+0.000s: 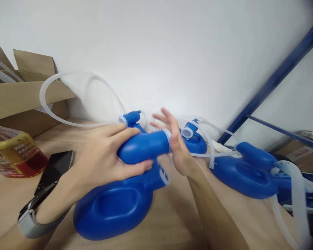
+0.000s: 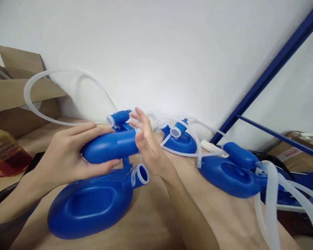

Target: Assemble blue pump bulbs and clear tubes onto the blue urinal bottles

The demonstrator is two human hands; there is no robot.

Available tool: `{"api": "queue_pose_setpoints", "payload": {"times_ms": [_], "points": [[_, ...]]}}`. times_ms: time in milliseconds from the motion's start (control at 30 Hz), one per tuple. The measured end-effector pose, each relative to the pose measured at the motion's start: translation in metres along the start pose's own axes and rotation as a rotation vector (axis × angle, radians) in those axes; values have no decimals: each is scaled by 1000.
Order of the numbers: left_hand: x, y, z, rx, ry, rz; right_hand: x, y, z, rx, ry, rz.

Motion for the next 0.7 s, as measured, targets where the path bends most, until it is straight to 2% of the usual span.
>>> {"api": "queue_pose_setpoints", "payload": {"times_ms": [67,100,167,233,300,433,700], "points": [[6,-4,-4,41,83,-100,1,-5,-8,-79,176,-115],[8,-6,-5,67,132,-155,1,-9,-11,-113,209,-178],[9,-11,-7,106,197,-242,-2,-19,-10,-224,162,-321],[8,-15,-7,119,212,-303,-5,-27,-4,-382,112,-454],[7,-17,-8,114,201,-348,-9,-30,3,-481,155,-541],[4,-15,-11,92,213,-401,-11,-26,11,-463,228,-589],[2,-8,-11,59,203,-385,-11,-19,11,-526,286,-616]]}}
Point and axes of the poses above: each hand's wrist, its own x-axis towards the middle knuckle, its own z-axis out of the palm, y = z × x, the point moved 2 cm from there along x, towards the middle knuckle, and after that the axes turned 9 degrees about y, right-handed, at the moved point
